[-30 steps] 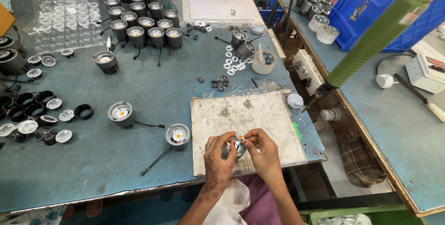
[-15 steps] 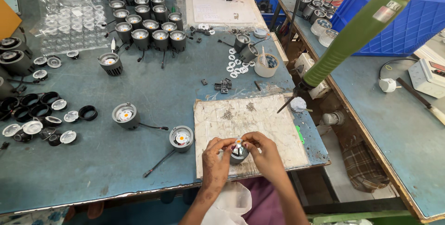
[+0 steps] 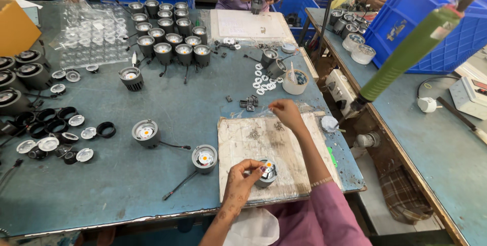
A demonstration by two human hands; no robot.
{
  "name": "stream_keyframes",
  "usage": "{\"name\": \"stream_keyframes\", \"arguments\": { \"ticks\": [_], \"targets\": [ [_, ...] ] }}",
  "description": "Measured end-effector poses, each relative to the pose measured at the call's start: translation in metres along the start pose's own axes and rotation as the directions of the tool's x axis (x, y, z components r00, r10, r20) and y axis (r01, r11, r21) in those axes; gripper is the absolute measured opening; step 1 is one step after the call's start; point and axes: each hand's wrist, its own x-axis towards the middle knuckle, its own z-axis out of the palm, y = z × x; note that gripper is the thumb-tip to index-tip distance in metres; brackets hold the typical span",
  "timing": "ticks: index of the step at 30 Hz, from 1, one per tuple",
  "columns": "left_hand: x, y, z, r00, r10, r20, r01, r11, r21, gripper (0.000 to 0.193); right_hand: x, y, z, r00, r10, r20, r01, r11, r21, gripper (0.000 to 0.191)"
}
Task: The person assembles LED light fixtures at a factory workstation. They use a green electric screwdriver to secure screws into the metal housing, insert LED modules, and attach black plastic covers. The person handles multiple units sequentially, placing finished items on the table.
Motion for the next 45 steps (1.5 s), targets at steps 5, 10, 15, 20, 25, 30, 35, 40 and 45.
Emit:
{"name": "stream_keyframes", "arguments": {
  "ticks": [5,10,15,20,25,30,35,40,45],
  "targets": [
    [-0.001,0.0,0.001,0.999,0.034,-0.011,-0.033,0.999,0.019,0.018,0.032,-0.035,0.007,0.949,-0.249,-0.196,0.22,0.963,-0.158,0.029],
    [0.002,0.004,0.0,1.0,-0.02,0.001,0.02,1.0,-0.019,0.018,0.046,-0.056,0.014,0.954,-0.286,-0.086,0.229,0.886,-0.404,0.037],
    [0.004,0.006,-0.003,0.999,-0.035,0.019,0.035,0.999,-0.017,0.019,0.055,-0.046,0.026,0.951,-0.286,-0.114,0.222,0.893,-0.391,0.027],
    [0.007,0.005,-0.005,0.999,0.01,-0.039,-0.01,1.0,-0.006,0.018,0.044,-0.036,0.023,0.991,-0.112,-0.078,0.097,0.98,-0.174,0.038],
    [0.016,0.006,-0.009,0.99,0.125,-0.061,-0.124,0.992,0.024,0.018,-0.063,-0.05,-0.01,0.942,-0.335,0.013,0.334,0.941,0.049,0.037],
    [0.019,0.007,-0.008,0.996,0.044,-0.076,-0.041,0.999,0.035,0.018,-0.156,-0.074,-0.013,0.975,-0.218,0.048,0.217,0.976,0.021,0.042],
    [0.017,0.007,-0.007,0.996,0.059,-0.065,-0.058,0.998,0.027,0.018,-0.17,-0.062,-0.005,0.962,-0.274,0.007,0.274,0.961,-0.041,0.04],
    [0.016,0.01,-0.01,0.992,0.117,-0.039,-0.114,0.992,0.061,0.018,-0.169,-0.044,-0.001,0.935,-0.354,0.005,0.354,0.934,-0.033,0.04],
    [0.014,0.014,-0.008,0.998,0.065,-0.024,-0.062,0.993,0.101,0.017,-0.168,-0.038,-0.005,0.918,-0.396,0.024,0.396,0.918,-0.009,0.04]
  ]
}}
